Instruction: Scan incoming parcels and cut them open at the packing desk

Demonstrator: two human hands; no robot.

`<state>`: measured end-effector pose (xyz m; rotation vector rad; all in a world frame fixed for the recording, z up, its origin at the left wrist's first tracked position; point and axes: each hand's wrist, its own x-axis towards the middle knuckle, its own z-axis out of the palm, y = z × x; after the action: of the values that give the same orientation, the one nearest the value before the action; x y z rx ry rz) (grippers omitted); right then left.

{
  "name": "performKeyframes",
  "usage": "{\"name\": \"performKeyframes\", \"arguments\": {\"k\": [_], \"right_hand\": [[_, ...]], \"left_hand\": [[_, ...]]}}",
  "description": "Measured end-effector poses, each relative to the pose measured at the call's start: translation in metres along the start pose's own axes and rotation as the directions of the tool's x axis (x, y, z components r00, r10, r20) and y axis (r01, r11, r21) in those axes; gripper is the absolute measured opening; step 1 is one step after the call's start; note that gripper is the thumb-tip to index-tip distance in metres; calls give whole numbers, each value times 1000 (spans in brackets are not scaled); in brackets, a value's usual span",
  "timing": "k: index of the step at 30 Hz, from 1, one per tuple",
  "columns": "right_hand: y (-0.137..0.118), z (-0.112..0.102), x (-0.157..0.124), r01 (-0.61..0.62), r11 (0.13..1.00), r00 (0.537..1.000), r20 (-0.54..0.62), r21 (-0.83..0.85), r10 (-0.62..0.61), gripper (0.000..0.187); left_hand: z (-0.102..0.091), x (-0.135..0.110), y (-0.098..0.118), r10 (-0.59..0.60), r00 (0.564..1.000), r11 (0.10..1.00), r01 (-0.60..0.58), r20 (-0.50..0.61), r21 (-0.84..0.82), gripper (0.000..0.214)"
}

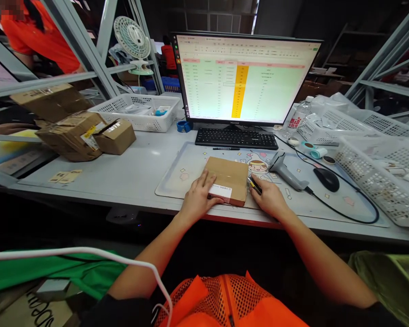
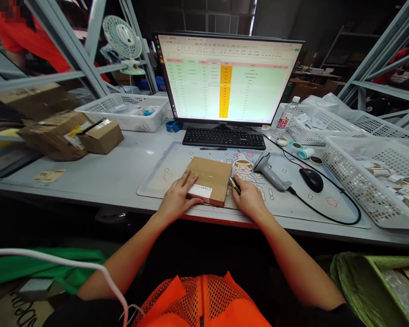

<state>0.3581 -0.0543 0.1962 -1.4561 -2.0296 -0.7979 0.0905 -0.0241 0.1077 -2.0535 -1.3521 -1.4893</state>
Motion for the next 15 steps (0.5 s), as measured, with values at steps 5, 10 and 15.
{"name": "performKeyframes", "arguments": {"k": [5, 10, 15], "right_hand": [[-3, 6, -24, 87, 996, 996, 33, 5, -87, 56], [11, 1, -35, 128, 990, 990, 65, -67, -123, 57], [20, -51, 2, 98, 956, 995, 37, -277, -92, 20]], "left_hand": [[3, 1, 0, 1, 1000, 1000, -1, -25, -11, 99], [11, 1, -3, 65, 992, 998, -67, -107, -11, 99], [26, -15, 1, 281, 900, 960, -260, -332, 106, 65]]}}
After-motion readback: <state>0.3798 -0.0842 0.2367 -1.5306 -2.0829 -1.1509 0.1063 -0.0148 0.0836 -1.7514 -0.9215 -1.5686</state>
